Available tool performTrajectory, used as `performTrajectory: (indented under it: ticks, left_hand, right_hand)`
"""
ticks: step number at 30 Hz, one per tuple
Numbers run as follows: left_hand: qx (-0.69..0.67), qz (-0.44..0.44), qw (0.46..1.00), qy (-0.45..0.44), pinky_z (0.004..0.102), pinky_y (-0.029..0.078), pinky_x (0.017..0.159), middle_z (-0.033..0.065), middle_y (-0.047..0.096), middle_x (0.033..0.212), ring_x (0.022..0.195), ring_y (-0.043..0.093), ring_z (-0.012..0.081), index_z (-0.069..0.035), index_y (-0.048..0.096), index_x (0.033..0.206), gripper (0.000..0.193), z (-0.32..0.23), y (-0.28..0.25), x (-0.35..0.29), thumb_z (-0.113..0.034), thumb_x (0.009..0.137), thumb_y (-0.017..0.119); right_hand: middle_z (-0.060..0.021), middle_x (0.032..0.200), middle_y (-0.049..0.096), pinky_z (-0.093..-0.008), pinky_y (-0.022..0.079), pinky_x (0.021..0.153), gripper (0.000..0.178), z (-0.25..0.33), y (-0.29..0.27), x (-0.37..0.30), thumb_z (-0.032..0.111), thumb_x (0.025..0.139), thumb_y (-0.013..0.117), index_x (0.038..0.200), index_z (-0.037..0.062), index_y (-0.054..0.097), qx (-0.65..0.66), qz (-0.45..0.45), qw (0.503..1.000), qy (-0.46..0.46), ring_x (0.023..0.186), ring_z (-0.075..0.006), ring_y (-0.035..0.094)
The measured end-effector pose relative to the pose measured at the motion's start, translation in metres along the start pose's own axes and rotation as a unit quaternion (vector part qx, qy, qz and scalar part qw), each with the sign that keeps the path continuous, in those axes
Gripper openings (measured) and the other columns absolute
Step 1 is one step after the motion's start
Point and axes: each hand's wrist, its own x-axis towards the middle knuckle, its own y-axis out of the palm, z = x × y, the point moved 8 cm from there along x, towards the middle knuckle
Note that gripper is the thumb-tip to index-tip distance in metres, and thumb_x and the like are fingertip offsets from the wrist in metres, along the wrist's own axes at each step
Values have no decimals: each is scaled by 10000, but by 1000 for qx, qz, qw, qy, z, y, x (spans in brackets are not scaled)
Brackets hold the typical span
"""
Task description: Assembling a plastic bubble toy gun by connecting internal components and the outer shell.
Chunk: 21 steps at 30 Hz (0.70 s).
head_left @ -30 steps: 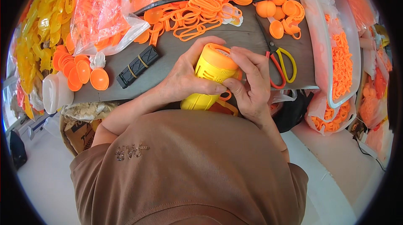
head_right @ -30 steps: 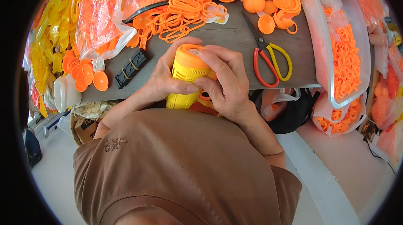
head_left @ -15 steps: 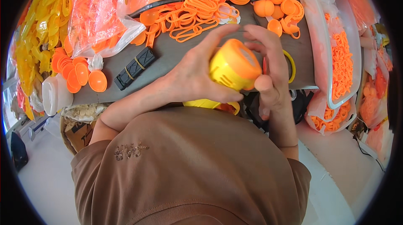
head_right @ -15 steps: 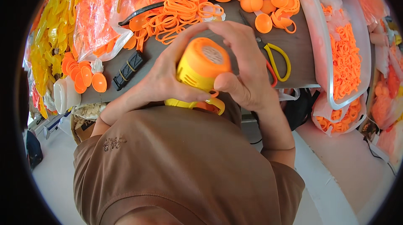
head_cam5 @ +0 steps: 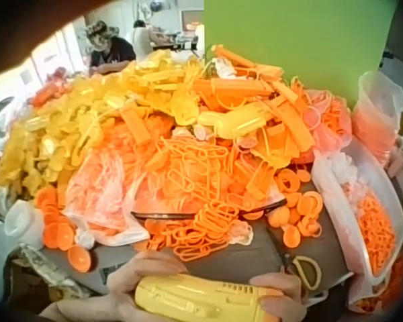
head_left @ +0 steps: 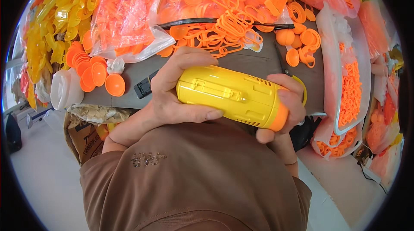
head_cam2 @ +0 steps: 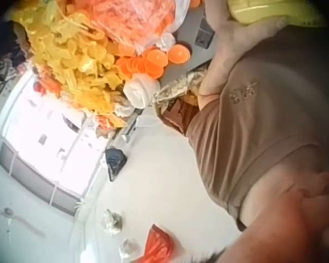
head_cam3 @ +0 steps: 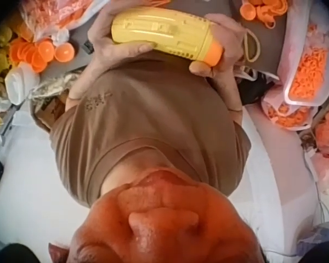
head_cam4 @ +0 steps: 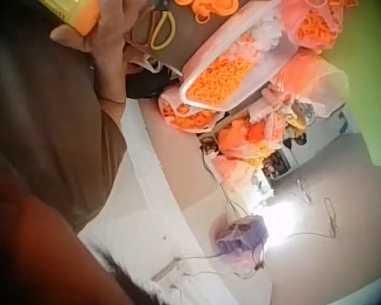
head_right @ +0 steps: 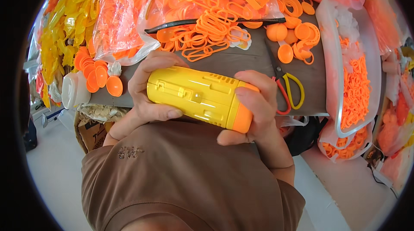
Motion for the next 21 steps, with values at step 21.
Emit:
performTrajectory:
  ticks: [21]
  left_hand:
    - [116, 28, 990, -72, 342, 464, 668, 145, 585, 942, 774, 580, 242, 27, 507, 1122, 575, 14, 5, 10, -393, 781, 702]
  right_hand:
    - [-167, 1006, 523, -333, 463, 758, 546, -47, 13, -34, 486, 901, 391, 1137, -5, 423, 137, -139, 940, 279, 878, -228, 548]
